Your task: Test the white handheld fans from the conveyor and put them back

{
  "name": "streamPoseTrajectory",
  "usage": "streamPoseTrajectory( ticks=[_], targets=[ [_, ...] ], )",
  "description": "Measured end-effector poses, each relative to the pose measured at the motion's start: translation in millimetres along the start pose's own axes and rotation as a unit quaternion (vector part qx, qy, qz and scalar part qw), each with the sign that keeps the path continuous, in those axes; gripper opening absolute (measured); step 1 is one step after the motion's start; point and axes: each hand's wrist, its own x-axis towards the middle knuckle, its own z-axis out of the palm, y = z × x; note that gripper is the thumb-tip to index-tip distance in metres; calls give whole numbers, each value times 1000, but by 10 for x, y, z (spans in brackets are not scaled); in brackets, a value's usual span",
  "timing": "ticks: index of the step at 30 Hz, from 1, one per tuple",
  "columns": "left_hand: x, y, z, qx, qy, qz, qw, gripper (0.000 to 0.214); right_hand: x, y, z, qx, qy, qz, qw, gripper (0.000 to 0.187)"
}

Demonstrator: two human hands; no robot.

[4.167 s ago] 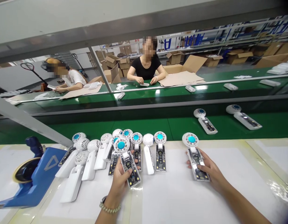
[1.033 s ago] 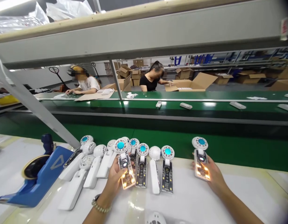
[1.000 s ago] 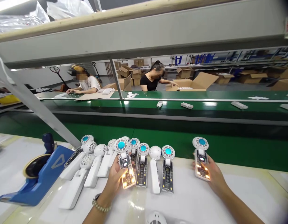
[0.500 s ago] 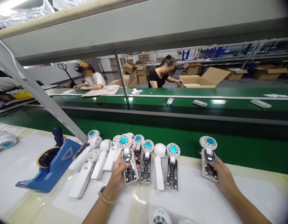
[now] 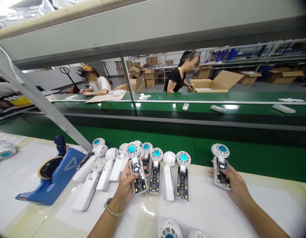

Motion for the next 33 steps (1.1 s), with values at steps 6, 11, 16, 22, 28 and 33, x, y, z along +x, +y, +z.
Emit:
streamPoseTrajectory(
  ticks=[6, 11, 16, 22, 28, 33],
  targets=[
    [-8, 1, 63, 21, 23, 5, 1000, 71, 12, 8, -5, 16, -40, -34, 998, 48],
    [-9, -27, 89, 39, 37, 27, 998, 76, 3, 19, -2, 27, -70, -37, 996, 54],
    [-11, -31, 86, 54, 24, 21, 998, 76, -18, -4, 29, 31, -70, -43, 996, 57],
    [-3, -55, 67, 48, 26, 35, 998, 76, -33, -4, 10, 15, -48, -21, 999, 65],
    [-9, -45, 65, 39, 4, 25, 999, 80, 1, 35, -53, 22, -34, -12, 999, 58],
    [-36, -31, 79, 27, -9, 30, 999, 77, 53, 83, -120, 14, -37, -6, 999, 59]
  ],
)
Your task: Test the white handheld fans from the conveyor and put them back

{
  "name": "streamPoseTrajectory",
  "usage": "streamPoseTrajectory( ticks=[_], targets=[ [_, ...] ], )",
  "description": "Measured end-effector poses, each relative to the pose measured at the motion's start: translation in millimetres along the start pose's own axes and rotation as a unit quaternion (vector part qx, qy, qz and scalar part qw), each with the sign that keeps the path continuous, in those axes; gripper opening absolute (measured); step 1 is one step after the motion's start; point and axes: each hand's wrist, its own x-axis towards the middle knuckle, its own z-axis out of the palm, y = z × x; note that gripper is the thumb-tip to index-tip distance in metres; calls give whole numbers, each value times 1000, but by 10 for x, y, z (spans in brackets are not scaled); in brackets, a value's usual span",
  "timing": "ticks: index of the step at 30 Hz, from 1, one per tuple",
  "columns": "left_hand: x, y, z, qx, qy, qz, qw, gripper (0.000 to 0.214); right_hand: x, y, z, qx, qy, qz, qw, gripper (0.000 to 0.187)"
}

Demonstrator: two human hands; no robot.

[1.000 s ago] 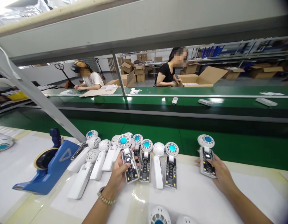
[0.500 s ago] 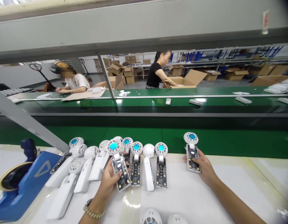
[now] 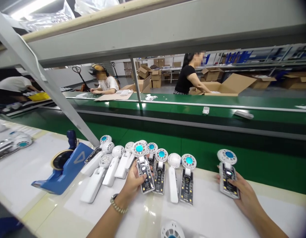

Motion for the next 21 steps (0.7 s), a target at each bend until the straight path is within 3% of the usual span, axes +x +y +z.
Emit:
streamPoseTrajectory(
  ticks=[11, 21],
  targets=[
    [-8, -5, -7, 0, -10, 12, 1000, 74, 1, 17, -30, -15, -10, 8, 1000, 71],
    [24, -23, -16, 6, -8, 10, 1000, 65, -51, -69, 26, -4, -50, -17, 999, 47]
  ],
)
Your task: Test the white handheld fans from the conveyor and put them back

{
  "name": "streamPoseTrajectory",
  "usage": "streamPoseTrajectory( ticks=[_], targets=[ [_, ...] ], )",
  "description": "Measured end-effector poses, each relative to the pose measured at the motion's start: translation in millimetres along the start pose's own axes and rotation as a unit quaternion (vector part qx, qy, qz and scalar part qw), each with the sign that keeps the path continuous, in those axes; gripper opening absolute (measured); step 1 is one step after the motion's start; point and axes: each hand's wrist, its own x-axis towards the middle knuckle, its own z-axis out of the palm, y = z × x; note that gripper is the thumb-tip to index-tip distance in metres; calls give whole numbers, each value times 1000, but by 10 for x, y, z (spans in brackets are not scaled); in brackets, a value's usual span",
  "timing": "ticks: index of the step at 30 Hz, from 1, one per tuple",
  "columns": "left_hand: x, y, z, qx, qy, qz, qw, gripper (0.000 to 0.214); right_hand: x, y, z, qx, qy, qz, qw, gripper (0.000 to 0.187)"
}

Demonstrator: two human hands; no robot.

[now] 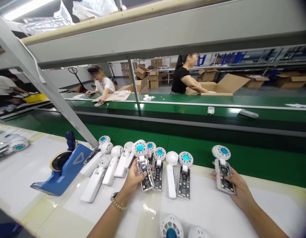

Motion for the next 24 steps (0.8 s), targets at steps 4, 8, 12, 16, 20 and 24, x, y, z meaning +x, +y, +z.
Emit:
streamPoseTrajectory(
  ticks=[4, 8, 12, 16, 20, 24],
  targets=[
    [-12, 64, -41, -53, -26, -18, 998, 44, -103, -70, 78, 7, -10, -1, 1000, 33],
    [-78, 188, 31, -48, -73, -10, 996, 62, -296, -217, 207, 64, -7, -4, 998, 59],
    [-299, 244, 143, 11, -44, -49, 998, 62, -625, -278, 214, 48, 3, 32, 998, 61],
    [-685, 79, 102, 93, 53, -123, 987, 66, -1118, -37, 135, -64, 20, 94, 993, 59],
    [-1038, -251, 148, 142, 184, -146, 962, 65, -1543, 294, 210, -111, 118, 125, 979, 55],
    [-1224, -538, 388, 229, 234, -129, 936, 50, -1700, 458, 435, -153, 137, 91, 974, 52]
  ],
)
